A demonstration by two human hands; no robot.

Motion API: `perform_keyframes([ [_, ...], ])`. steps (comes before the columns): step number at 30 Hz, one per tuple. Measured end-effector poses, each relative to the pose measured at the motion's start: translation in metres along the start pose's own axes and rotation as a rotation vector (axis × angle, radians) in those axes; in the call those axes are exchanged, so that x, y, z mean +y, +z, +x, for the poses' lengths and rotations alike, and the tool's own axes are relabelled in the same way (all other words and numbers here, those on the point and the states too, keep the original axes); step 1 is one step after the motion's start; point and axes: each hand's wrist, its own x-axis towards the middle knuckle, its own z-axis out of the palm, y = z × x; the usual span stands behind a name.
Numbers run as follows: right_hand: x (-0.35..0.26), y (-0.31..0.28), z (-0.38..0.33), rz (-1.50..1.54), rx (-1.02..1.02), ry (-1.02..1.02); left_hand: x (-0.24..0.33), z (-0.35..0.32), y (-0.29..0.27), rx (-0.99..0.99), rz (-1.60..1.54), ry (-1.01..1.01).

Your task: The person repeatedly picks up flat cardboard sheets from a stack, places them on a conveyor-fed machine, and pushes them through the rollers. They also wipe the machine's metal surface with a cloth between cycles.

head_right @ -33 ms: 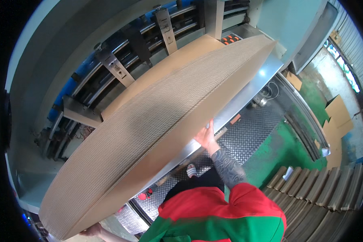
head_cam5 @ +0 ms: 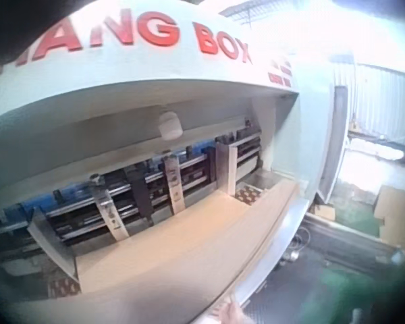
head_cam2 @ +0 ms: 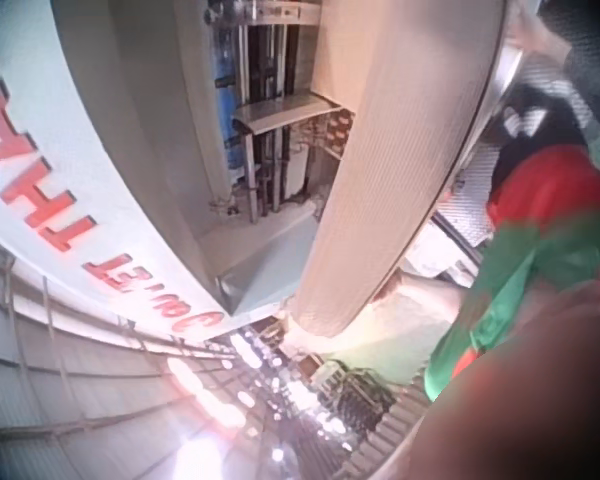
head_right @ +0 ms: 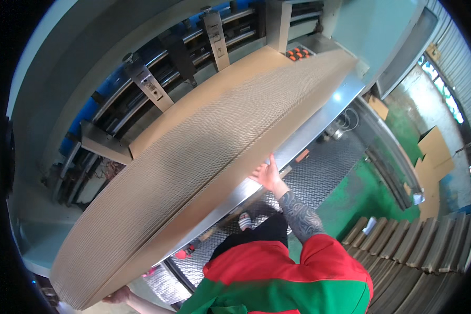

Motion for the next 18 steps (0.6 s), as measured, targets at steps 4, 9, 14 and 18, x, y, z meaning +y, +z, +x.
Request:
perform_keyframes([
  [4,-0.132,-0.001,-0.048,-0.574,0.548,-0.774,-0.074,0.006,-0.018,-0.003,-0.058,-0.133],
  [9,-0.282,0.084,-0.141,-0.588,0.307,-1.893,-0.180,-0.009,-0.027,-0.090,-0.086,-0.283],
  [14,-0.275,0.166,-0.144,-1.789,0.042,-1.321,-0.279,-0.036,-0.042,-0.173,-0.072,-0.311],
  [18,-0.267,0.188,-0.126,-2.154,-0.006,-0.936,-0.352,-0.057,-0.052,-0.253,-0.030,-0.248],
])
